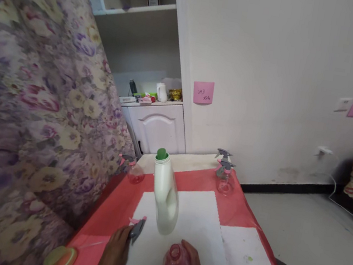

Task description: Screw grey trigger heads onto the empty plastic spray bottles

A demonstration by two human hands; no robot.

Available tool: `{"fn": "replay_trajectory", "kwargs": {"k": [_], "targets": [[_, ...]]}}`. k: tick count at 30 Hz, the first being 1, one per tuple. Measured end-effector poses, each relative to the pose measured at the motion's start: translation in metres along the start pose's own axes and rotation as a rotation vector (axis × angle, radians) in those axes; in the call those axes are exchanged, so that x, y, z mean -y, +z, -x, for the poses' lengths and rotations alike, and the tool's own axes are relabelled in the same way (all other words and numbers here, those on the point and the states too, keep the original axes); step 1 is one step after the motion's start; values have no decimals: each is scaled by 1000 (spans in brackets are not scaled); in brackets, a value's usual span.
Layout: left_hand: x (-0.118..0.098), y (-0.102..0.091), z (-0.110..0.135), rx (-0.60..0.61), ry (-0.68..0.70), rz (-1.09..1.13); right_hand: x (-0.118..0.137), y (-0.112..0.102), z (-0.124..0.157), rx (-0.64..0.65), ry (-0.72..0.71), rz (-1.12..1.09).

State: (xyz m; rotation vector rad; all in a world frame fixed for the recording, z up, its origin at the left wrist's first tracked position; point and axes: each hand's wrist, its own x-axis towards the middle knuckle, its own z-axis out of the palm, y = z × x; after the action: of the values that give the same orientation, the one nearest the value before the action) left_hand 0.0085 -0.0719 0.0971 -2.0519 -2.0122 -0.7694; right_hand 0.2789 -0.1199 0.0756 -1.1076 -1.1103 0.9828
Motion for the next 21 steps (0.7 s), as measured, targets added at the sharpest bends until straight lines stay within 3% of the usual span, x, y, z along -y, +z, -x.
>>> {"fn": "replay_trajectory", "kwargs": {"k": [7,12,16,21], "targets": [[1,12,11,-56,-3,-12,-5,-16,-1,128,4,40],[-2,1,17,-116,-8,49,-8,-18,-1,150,2,101],[-28,-35,14,-112,-140,305,-6,-15,-1,116,-6,126],[-78,-110,1,-49,-346,883,2,-17,-5,127,-4,184]]}}
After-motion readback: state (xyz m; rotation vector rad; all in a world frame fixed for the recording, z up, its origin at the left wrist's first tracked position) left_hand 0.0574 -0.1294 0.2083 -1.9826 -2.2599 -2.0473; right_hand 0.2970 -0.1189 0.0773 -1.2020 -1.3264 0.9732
